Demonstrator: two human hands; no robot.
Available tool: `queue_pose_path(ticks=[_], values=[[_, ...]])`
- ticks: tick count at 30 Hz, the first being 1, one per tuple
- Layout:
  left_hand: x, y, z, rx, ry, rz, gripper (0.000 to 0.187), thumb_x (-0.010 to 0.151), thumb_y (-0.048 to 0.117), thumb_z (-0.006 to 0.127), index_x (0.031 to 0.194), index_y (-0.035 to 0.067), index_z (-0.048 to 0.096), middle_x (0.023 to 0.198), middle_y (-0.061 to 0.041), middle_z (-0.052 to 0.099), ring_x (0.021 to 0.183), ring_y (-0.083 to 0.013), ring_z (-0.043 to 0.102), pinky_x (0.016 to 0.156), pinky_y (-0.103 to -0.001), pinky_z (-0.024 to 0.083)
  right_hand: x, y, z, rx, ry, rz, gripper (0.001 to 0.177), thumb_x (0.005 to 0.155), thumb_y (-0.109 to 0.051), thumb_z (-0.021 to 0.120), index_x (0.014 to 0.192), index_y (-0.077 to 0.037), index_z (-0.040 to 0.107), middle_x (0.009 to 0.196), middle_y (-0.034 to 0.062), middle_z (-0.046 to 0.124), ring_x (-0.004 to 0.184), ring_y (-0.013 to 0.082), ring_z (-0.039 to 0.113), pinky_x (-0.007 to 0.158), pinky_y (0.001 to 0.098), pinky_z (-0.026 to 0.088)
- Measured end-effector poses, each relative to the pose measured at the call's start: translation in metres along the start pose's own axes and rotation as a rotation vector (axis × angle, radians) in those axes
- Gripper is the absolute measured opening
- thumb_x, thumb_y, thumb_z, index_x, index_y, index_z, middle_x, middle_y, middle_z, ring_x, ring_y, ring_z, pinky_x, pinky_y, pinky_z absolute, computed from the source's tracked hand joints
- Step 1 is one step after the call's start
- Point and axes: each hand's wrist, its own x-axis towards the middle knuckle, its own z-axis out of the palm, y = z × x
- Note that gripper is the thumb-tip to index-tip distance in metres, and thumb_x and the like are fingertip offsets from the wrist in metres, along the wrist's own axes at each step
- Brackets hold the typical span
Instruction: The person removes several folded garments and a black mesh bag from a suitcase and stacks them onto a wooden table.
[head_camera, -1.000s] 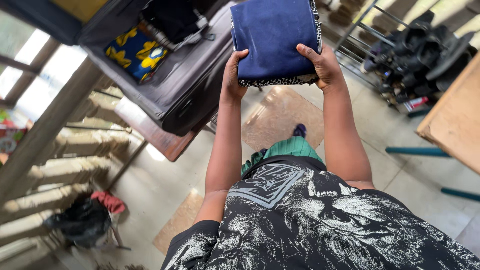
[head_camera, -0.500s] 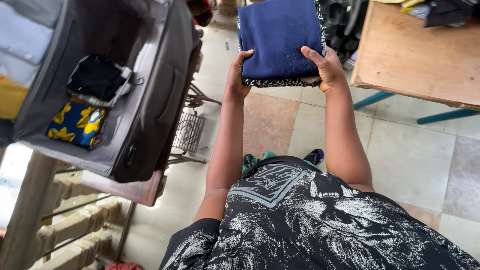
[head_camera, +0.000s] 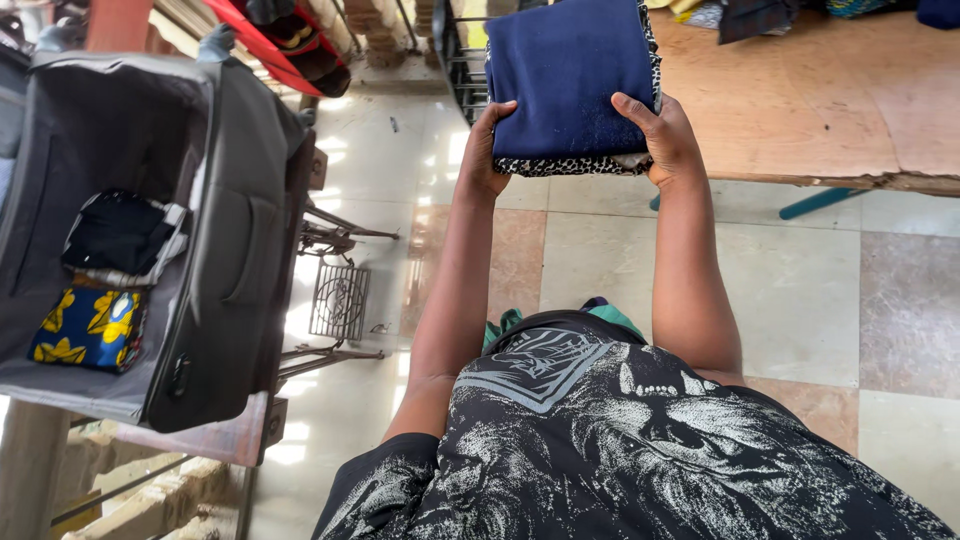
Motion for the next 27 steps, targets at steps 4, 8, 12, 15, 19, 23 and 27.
queue_pose_path(ticks=[4,8,12,15,19,23,27], values=[[0.022,-0.034,0.03,0.006,-0.041,-0.025,0.047,0.087,0.022,0.068,0.122,-0.008,0.058,0.107,-0.018,0.071,0.091,-0.0236,0.073,0.084,-0.035,0.061,0.006,-0.004,-0.051,0.051,-0.041,-0.1,0.049,0.086,-0.033,0.086,0.12,-0.003,0.067,0.114,0.0077,0.071,0.104,0.0156,0.069,0.093,0.0319,0.058],[0.037,-0.06,0.06,0.022,-0.069,-0.072,0.048,0.087,0.023,0.068,0.122,-0.007,0.059,0.106,-0.017,0.071,0.089,-0.023,0.073,0.081,-0.035,0.061,0.005,-0.011,-0.092,0.038,0.001,-0.121,0.049,0.086,-0.033,0.085,0.12,-0.002,0.067,0.115,0.0078,0.072,0.106,0.016,0.068,0.097,0.0312,0.056],[0.043,-0.082,0.088,0.135,-0.02,-0.08,0.049,0.085,0.027,0.067,0.119,-0.008,0.06,0.102,-0.019,0.072,0.087,-0.0243,0.074,0.077,-0.034,0.06,-0.003,-0.019,-0.119,0.036,0.077,-0.1,0.049,0.085,-0.032,0.084,0.119,-0.002,0.067,0.114,0.0089,0.073,0.107,0.0165,0.071,0.096,0.0307,0.058],[0.048,-0.095,0.101,0.124,-0.06,-0.109,0.049,0.085,0.025,0.068,0.121,-0.006,0.059,0.103,-0.017,0.071,0.087,-0.022,0.072,0.077,-0.033,0.06,-0.01,-0.023,-0.136,0.097,0.087,-0.075,0.049,0.084,-0.031,0.083,0.12,-0.001,0.066,0.114,0.0094,0.071,0.104,0.0176,0.07,0.091,0.0333,0.059],[0.06,-0.111,0.113,0.115,-0.093,-0.178,0.047,0.085,0.025,0.068,0.12,-0.006,0.06,0.103,-0.016,0.07,0.085,-0.0222,0.072,0.075,-0.034,0.061,-0.016,-0.021,-0.156,0.122,0.102,-0.119,0.051,0.086,-0.03,0.084,0.124,-0.001,0.066,0.119,0.0084,0.07,0.108,0.016,0.068,0.095,0.0315,0.057],[0.071,-0.128,0.119,0.096,-0.116,-0.231,0.043,0.087,0.024,0.067,0.117,-0.005,0.061,0.102,-0.016,0.07,0.082,-0.0226,0.072,0.074,-0.035,0.061,-0.015,-0.019,-0.177,0.117,0.136,-0.115,0.051,0.086,-0.03,0.084,0.125,-0.002,0.066,0.119,0.0077,0.071,0.108,0.0164,0.068,0.095,0.0314,0.056],[0.087,-0.137,0.125,0.124,-0.115,-0.254,0.042,0.087,0.024,0.067,0.117,-0.005,0.061,0.1,-0.015,0.071,0.08,-0.0224,0.072,0.072,-0.034,0.06,-0.013,-0.019,-0.188,0.107,0.175,-0.126,0.052,0.086,-0.031,0.084,0.125,-0.002,0.067,0.121,0.0077,0.071,0.11,0.0165,0.068,0.096,0.0311,0.056]])
